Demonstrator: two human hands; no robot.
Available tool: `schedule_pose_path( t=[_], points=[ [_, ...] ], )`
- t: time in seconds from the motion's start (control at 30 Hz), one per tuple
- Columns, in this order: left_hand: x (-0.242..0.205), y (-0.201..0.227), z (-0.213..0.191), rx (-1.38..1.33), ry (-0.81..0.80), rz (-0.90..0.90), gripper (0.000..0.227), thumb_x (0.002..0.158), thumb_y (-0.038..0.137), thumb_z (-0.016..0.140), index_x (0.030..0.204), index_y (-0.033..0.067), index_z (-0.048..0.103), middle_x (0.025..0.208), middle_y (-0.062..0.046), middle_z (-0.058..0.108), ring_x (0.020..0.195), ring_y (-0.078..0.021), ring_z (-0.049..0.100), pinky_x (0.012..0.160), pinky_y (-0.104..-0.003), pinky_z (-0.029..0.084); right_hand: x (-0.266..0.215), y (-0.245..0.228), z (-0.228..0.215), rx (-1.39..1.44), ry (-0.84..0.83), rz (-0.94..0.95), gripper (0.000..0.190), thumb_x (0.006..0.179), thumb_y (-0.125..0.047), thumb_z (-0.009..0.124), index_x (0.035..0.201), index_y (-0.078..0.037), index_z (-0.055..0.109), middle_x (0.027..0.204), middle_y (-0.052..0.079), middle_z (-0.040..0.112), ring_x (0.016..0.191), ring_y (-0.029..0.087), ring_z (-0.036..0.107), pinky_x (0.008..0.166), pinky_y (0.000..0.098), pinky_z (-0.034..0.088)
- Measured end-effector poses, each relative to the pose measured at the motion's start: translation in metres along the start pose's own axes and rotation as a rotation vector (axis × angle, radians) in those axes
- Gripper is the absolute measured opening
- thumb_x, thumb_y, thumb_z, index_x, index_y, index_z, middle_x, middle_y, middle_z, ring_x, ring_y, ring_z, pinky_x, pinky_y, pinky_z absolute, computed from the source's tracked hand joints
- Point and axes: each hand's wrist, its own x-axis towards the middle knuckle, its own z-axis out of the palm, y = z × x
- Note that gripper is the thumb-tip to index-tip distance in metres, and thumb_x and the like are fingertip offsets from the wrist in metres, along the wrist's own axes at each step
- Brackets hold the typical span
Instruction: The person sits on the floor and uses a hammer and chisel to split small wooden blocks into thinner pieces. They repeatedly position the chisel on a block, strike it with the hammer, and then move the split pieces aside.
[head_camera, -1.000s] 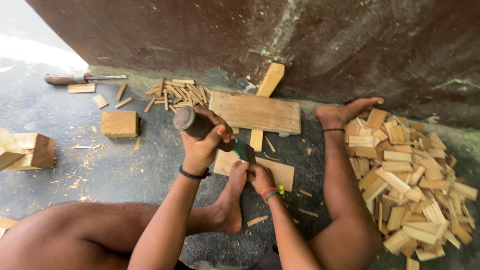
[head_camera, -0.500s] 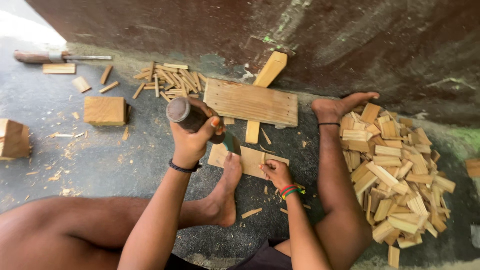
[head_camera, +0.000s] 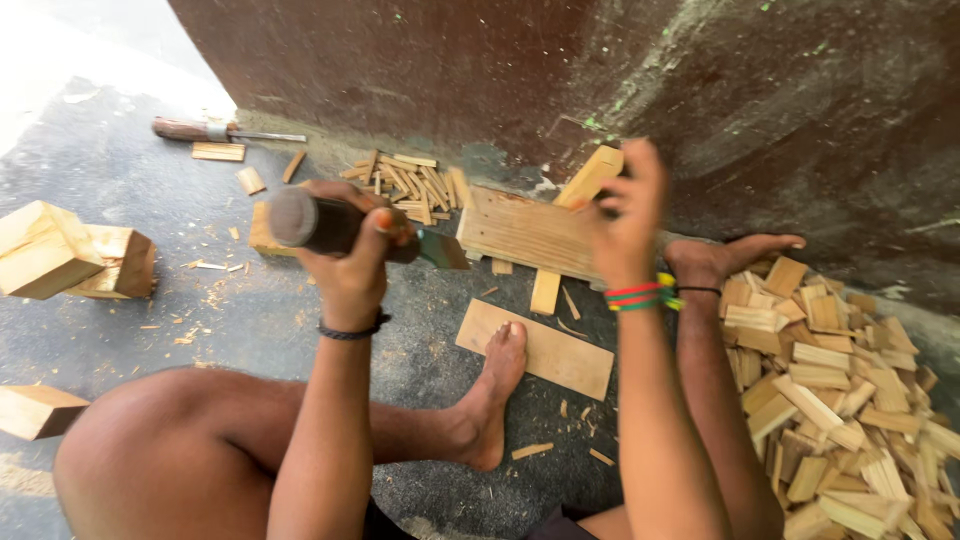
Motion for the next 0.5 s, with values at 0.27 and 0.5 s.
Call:
schedule_pose_path(
  t=[0.27,0.5],
  points=[
    [-0.023,-0.027,0.014,0.101,-0.102,-0.064,0.025,0.097,0.0,0.078,0.107,0.0001,0.054,0.092,-0.01,0.063,0.083,-0.0174,0.062,0.077,-0.032,0.054,-0.125,0.016,-0.078,0.338,0.271,0.199,0.035,0.097,0.008,0.062,0.121,-0.008,0.042,0.099,0.004,0.047,0.085,0.01,0.052,0.076,0.0257,0.05],
    [-0.053,-0.046,0.036,-0.01,-0.214,-0.271,0.029,0.094,0.002,0.077,0.111,0.0043,0.054,0.092,-0.007,0.062,0.079,-0.0174,0.064,0.073,-0.034,0.057,-0.255,0.002,-0.153,0.26,0.282,0.504,0.039,0.097,-0.001,0.062,0.133,0.001,0.048,0.112,0.007,0.063,0.085,0.014,0.066,0.085,0.038,0.063]
  ],
)
